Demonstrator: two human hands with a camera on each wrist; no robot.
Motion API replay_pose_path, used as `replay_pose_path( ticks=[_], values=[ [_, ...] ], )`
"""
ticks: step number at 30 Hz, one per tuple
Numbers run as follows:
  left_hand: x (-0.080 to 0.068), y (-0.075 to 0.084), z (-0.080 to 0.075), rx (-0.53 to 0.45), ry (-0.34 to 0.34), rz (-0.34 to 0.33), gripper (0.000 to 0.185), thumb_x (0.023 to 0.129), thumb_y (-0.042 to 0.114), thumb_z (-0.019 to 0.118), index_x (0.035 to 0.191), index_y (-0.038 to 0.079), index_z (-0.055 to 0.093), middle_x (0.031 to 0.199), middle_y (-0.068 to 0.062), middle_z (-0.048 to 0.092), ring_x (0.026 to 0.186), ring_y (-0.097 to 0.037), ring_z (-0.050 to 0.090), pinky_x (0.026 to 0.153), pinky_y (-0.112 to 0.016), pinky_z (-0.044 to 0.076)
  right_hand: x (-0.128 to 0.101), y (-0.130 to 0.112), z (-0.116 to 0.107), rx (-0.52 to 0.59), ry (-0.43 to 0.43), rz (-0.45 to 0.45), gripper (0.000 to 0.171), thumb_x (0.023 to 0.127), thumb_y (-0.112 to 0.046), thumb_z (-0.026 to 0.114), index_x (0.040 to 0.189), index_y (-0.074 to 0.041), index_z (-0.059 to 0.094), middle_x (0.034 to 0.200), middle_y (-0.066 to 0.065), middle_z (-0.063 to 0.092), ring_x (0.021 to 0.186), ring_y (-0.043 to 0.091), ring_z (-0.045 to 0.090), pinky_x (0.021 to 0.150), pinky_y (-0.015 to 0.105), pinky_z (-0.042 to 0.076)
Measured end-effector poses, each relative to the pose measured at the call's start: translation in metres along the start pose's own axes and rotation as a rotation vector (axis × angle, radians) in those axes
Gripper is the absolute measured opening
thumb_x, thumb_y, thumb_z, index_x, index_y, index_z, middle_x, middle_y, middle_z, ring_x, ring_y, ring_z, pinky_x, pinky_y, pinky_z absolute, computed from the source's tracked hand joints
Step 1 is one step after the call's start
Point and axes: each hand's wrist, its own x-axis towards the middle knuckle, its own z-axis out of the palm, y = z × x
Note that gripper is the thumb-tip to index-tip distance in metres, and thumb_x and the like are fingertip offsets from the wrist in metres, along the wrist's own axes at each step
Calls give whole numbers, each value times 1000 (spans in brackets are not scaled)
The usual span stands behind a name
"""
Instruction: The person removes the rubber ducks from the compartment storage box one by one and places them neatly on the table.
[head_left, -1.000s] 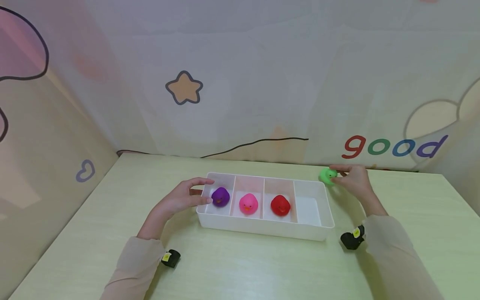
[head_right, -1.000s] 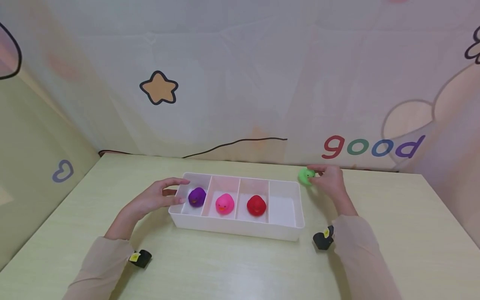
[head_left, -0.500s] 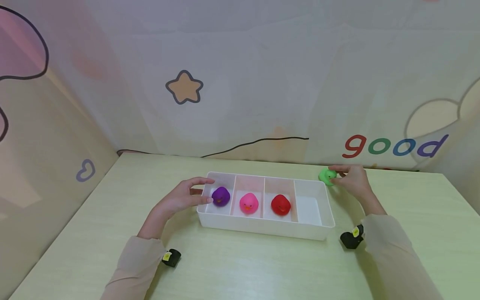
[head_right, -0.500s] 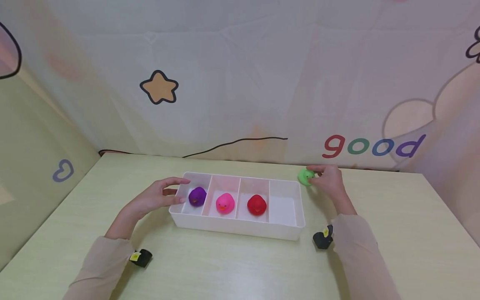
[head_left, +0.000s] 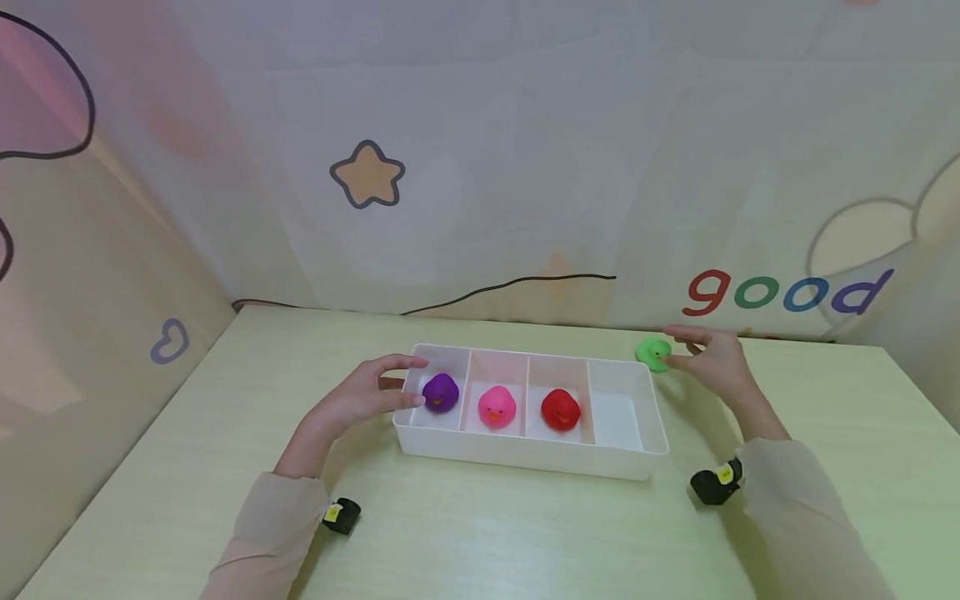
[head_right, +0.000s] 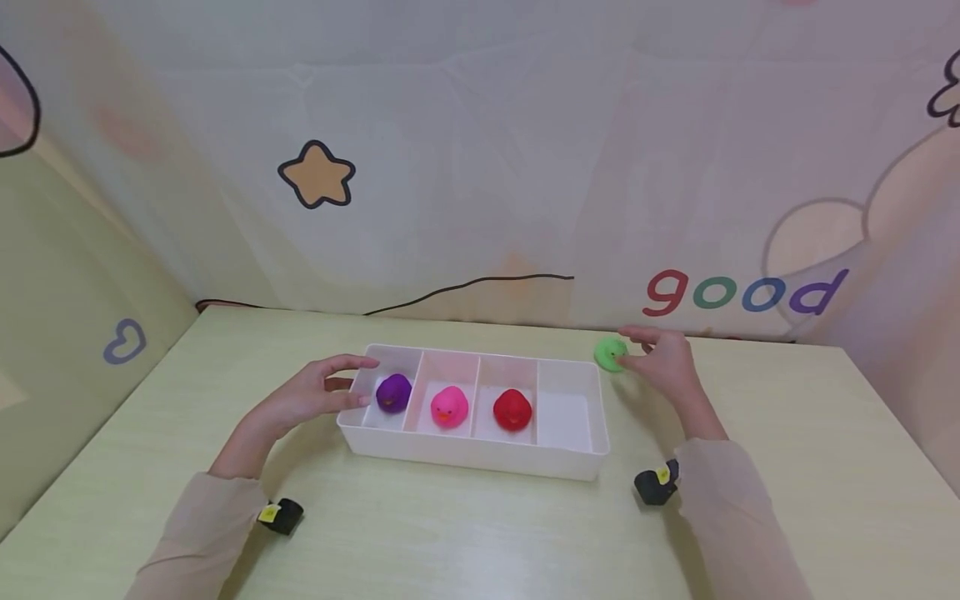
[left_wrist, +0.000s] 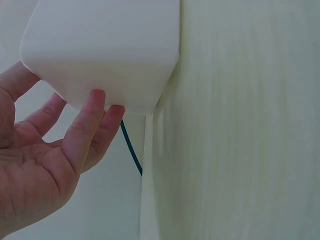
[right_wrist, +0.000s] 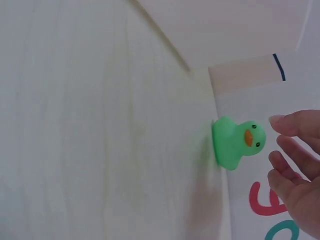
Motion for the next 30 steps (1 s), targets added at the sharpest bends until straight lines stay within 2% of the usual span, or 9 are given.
replay_pose_path(
  ticks=[10, 13, 18, 24, 30],
  values=[
    [0, -1, -1, -16, -6, 11, 54, 81, 18, 69, 130, 8, 47, 139, -13, 36, 121, -38, 43, 90, -43, 46, -16, -17, -2, 10, -1, -63, 47, 79, -1, 66, 123, 8, 52, 127, 26, 49, 120, 39, 42, 93, 44, 38],
    [0, -1, -1, -17, -5, 11, 54, 81, 17, 69, 130, 7, 47, 139, -13, 36, 120, -38, 43, 90, -43, 46, -23, -22, -3, 18, -1, -86, 49, 79, -3, 68, 124, 6, 51, 127, 25, 49, 120, 38, 42, 91, 40, 39],
    [-1, 0, -1, -19, -6, 10, 55, 81, 17, 69, 130, 7, 47, 139, -13, 37, 120, -38, 43, 90, -42, 46, -34, -30, -2, 31, 4, -132, 49, 79, -5, 68, 124, 4, 52, 127, 20, 51, 117, 34, 45, 88, 24, 41],
    [0, -1, 0, -26, -11, 11, 55, 81, 18, 69, 130, 7, 47, 139, -13, 37, 121, -38, 43, 90, -42, 46, -48, -44, 3, 49, -5, -199, 48, 78, -4, 70, 122, 5, 53, 124, 20, 51, 115, 32, 47, 87, 24, 41],
    [1, -2, 0, -24, -10, 11, 55, 81, 17, 69, 130, 7, 47, 139, -14, 36, 120, -39, 43, 90, -43, 46, -58, -57, 10, 56, -14, -279, 48, 76, -2, 71, 121, 5, 55, 123, 21, 52, 111, 34, 50, 84, 16, 41]
  ],
)
